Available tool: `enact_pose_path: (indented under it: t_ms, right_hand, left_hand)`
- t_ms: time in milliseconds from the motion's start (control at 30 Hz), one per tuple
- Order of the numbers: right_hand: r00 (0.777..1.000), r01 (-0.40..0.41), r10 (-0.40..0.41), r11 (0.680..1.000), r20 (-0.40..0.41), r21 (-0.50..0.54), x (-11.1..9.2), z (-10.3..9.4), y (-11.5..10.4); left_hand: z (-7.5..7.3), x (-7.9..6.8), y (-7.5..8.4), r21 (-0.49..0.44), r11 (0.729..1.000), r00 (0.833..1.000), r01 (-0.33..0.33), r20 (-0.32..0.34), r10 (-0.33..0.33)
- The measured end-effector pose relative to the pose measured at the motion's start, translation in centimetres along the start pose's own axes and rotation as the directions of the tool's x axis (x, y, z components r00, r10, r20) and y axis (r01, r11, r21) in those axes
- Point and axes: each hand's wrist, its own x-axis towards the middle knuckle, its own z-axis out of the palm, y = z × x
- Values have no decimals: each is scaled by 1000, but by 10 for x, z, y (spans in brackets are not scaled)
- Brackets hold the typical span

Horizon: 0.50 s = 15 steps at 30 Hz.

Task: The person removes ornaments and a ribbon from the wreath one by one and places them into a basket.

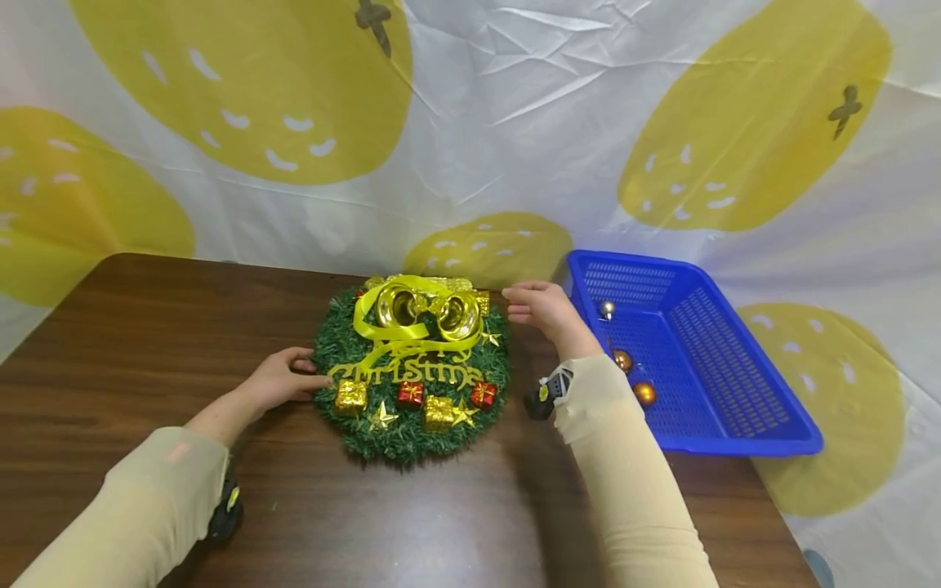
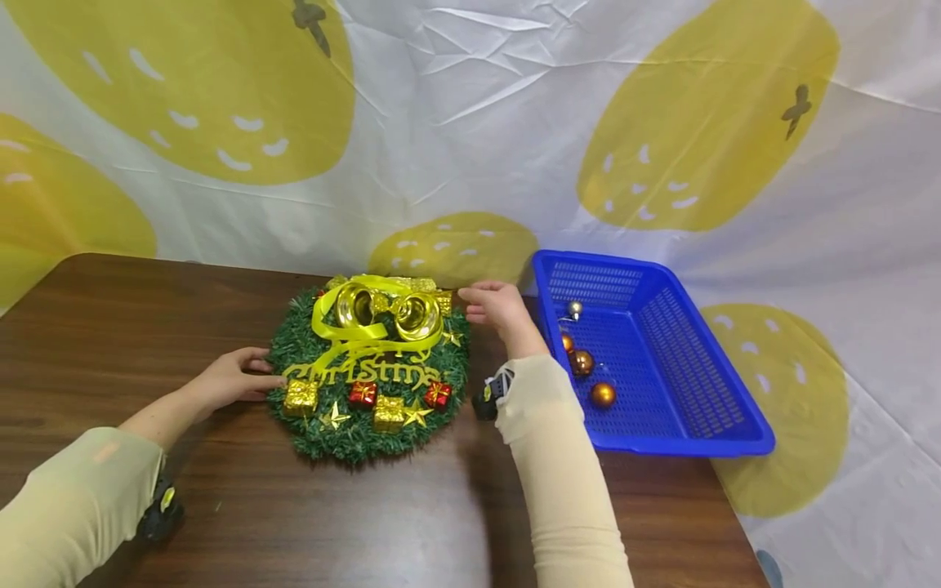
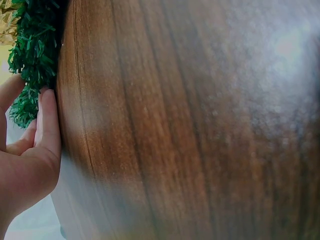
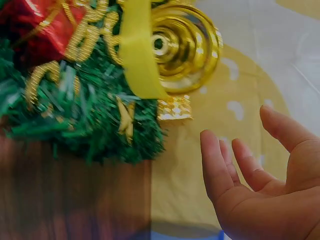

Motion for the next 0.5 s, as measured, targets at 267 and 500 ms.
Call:
enact_pose_path:
  t_ms: [267, 500]
  right_hand:
    - [999, 0, -1, 1000, 38, 24, 31, 10, 36]
    - [997, -1, -5, 997, 79, 81, 106, -1, 95]
  left_hand:
    - [0, -1, 0, -18, 1000, 1000, 0, 7, 0]
    - [-1, -2, 2, -25, 1000, 1000, 4, 6, -4]
